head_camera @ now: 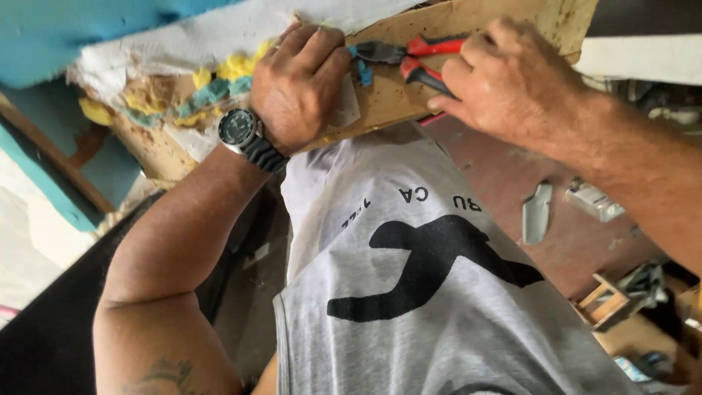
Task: Using pliers to remove staples from a wooden frame to strip off old upholstery and foam.
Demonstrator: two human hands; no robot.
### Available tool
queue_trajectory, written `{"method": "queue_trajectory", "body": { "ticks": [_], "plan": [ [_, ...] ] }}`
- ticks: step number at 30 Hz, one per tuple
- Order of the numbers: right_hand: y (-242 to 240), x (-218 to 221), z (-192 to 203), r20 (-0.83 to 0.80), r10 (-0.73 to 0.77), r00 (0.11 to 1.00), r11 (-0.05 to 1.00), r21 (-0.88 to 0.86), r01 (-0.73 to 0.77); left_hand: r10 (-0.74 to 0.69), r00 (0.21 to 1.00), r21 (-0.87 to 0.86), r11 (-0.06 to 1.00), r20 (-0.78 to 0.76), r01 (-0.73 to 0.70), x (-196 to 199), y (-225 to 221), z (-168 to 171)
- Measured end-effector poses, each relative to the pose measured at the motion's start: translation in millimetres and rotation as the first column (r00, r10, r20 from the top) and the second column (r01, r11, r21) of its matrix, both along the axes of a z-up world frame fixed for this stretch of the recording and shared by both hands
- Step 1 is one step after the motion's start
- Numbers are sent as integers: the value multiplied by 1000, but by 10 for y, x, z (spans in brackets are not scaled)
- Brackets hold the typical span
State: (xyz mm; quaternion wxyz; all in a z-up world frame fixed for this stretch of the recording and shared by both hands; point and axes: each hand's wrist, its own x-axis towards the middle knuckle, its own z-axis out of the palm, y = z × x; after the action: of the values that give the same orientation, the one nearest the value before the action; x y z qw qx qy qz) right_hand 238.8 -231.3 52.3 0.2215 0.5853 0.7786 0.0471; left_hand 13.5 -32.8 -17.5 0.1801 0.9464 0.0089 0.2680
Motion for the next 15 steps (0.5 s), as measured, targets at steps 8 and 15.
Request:
{"method": "queue_trajectory", "body": {
  "ticks": [8,15],
  "plan": [
    [-291,-560,-79,-558,-827,67,539,-754,376,24,1000,-149,989,9,-22,-43,115,109],
    [-900,-780,-52,-613,-571,546,803,-279,527,-235,958,36,969,-165,244,-11,245,-39]
  ]
}}
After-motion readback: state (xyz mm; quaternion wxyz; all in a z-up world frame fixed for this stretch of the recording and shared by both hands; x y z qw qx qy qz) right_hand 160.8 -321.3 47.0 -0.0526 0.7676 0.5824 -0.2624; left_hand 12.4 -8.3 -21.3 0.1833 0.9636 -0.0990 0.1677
